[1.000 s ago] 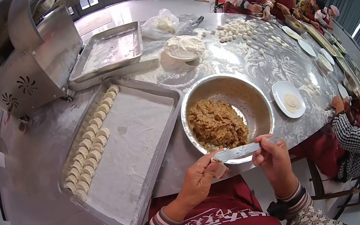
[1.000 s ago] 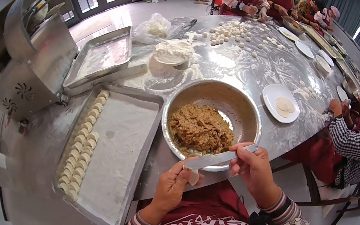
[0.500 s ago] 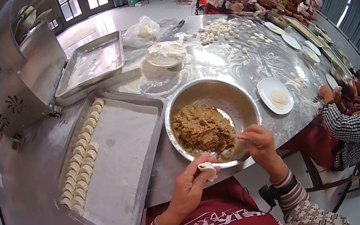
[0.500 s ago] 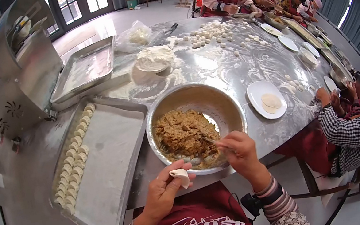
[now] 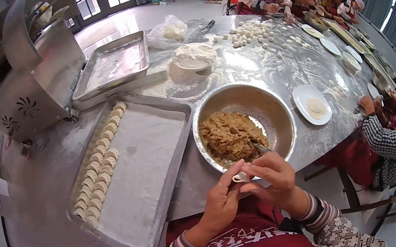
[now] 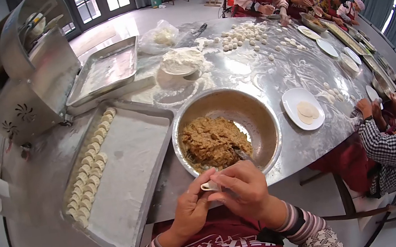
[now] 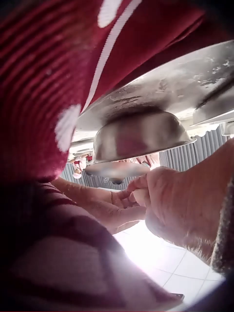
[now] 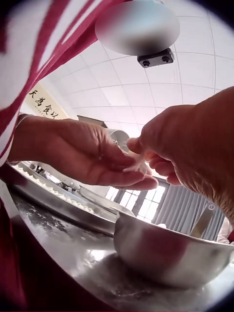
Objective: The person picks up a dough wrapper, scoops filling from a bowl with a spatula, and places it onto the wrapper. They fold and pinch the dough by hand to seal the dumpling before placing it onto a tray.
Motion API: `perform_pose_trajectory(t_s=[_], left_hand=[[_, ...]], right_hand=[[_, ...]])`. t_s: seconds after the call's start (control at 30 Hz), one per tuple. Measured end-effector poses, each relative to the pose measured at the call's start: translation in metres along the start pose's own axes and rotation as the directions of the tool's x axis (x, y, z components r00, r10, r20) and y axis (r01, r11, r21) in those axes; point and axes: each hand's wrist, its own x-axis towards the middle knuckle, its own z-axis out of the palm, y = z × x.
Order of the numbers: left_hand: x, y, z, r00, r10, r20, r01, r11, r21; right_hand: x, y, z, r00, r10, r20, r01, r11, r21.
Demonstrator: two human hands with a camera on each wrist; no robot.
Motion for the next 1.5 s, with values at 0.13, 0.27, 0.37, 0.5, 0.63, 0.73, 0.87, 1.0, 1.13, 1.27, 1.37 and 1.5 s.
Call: perform_pose_trajectory(t_s=[0.13, 0.27, 0.37, 0.5, 0.63, 0.73, 0.87, 1.0, 1.13, 1.27, 1.37, 1.5], left_hand=[[-0.003, 0.002, 0.001, 0.998, -0.036, -0.049, 0.027, 0.984, -0.177], [-0.002, -0.008, 0.000, 0.985, 0.151, -0.082, -0.146, 0.987, 0.062], [-0.002, -0.008, -0.002, 0.983, 0.175, -0.058, -0.163, 0.973, 0.164], [-0.001, -0.014, -0.007, 0.981, 0.192, -0.025, -0.178, 0.945, 0.273], [-0.004, -0.012, -0.009, 0.989, -0.139, -0.044, 0.122, 0.952, -0.282], [-0.003, -0.009, -0.009, 0.991, -0.131, -0.017, 0.124, 0.971, -0.203], [-0.005, -0.017, -0.008, 0.983, -0.185, -0.008, 0.172, 0.929, -0.326], [-0.005, -0.010, -0.011, 0.974, -0.227, 0.005, 0.216, 0.922, -0.323], [-0.004, -0.009, -0.009, 0.979, -0.203, -0.017, 0.183, 0.913, -0.364], [-0.006, -0.008, -0.007, 0.983, -0.180, -0.043, 0.150, 0.912, -0.383], [-0.006, -0.010, -0.009, 0.987, -0.158, -0.015, 0.143, 0.929, -0.342], [-0.007, -0.018, -0.011, 0.985, -0.166, 0.040, 0.171, 0.942, -0.288]], right_hand=[[0.000, -0.001, 0.014, 0.999, -0.051, -0.009, 0.051, 0.998, -0.038], [0.002, -0.003, 0.017, 0.990, -0.139, 0.026, 0.141, 0.982, -0.129], [0.006, -0.004, 0.016, 0.968, -0.238, 0.076, 0.247, 0.957, -0.152], [0.003, -0.001, 0.014, 0.966, -0.240, 0.099, 0.254, 0.953, -0.165], [0.010, -0.005, 0.018, 0.996, -0.040, 0.074, 0.042, 0.999, -0.026], [0.020, -0.002, 0.016, 0.975, 0.157, 0.158, -0.182, 0.970, 0.159], [0.020, 0.015, 0.020, 0.929, 0.012, 0.371, -0.175, 0.895, 0.410], [0.020, 0.011, 0.023, 0.932, 0.054, 0.360, -0.221, 0.869, 0.443], [0.022, 0.006, 0.024, 0.930, 0.091, 0.357, -0.251, 0.866, 0.433], [0.024, 0.006, 0.024, 0.922, 0.027, 0.386, -0.195, 0.894, 0.403], [0.022, 0.009, 0.024, 0.922, -0.014, 0.387, -0.161, 0.896, 0.414], [0.014, 0.018, 0.027, 0.924, -0.046, 0.380, -0.147, 0.873, 0.465]])
